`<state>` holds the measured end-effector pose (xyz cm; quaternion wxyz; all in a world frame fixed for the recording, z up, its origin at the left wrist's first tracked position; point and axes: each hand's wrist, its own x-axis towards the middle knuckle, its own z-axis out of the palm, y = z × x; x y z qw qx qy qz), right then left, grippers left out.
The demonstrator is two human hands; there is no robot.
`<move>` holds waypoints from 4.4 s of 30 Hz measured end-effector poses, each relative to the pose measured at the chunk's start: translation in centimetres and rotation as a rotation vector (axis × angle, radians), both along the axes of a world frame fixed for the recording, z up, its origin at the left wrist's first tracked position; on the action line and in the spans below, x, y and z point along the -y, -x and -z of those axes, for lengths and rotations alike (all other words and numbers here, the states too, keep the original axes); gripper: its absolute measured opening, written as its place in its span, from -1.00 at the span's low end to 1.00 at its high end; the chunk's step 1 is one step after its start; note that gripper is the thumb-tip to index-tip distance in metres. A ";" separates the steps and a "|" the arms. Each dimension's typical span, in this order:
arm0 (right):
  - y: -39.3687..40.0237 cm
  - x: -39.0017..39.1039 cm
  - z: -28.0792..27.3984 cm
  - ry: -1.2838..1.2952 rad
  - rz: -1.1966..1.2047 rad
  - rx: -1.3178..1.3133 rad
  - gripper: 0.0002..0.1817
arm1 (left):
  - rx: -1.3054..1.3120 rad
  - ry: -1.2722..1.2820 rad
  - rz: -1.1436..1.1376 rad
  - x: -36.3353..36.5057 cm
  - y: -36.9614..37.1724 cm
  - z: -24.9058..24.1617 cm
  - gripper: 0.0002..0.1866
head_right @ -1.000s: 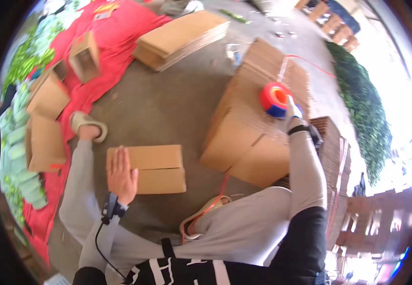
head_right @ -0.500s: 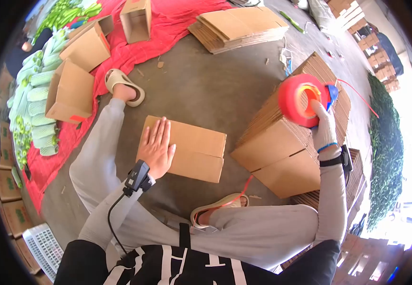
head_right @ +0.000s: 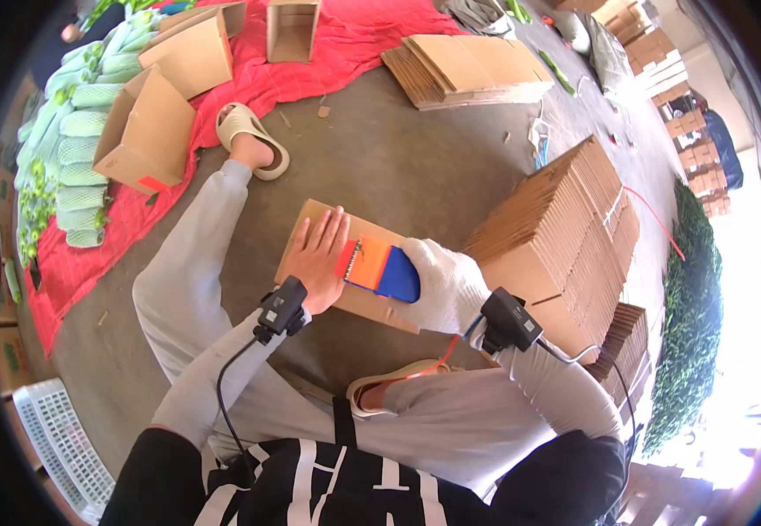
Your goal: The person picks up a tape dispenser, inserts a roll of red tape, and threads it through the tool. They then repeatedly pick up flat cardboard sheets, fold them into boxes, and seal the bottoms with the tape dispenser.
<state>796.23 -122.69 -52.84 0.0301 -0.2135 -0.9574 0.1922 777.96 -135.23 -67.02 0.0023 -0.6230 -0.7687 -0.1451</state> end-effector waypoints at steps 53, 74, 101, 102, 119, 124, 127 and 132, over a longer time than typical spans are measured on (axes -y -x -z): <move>11.8 1.8 -2.1 -0.008 -0.033 0.433 -0.46 | 1.461 -0.324 -0.363 0.2 3.3 6.4 -0.52; -14.2 -5.6 -2.0 0.042 0.214 0.803 -0.46 | 1.572 -0.314 -0.368 -1.3 0.0 3.4 -0.44; -16.5 -0.4 20.5 0.334 0.223 0.093 -0.47 | 0.206 0.053 -0.326 -2.7 5.2 1.5 -0.42; -17.1 -0.7 20.4 0.327 0.232 0.142 -0.47 | 0.223 0.078 -0.339 -2.7 5.3 1.4 -0.42; -9.0 1.3 20.0 0.257 0.298 0.598 -0.67 | 0.166 0.177 -0.451 -2.8 4.9 0.7 -0.56; -8.1 -0.4 23.4 0.214 0.179 0.541 -0.65 | 0.206 0.161 -0.474 -3.0 4.6 -0.4 -0.58; -7.8 -0.9 23.5 0.178 0.176 0.569 -0.57 | 0.293 0.103 -0.468 -2.5 4.9 0.2 -0.59; -7.0 0.1 20.0 0.171 0.291 0.592 -0.44 | 0.415 -0.109 -0.491 -0.5 5.8 0.9 -0.60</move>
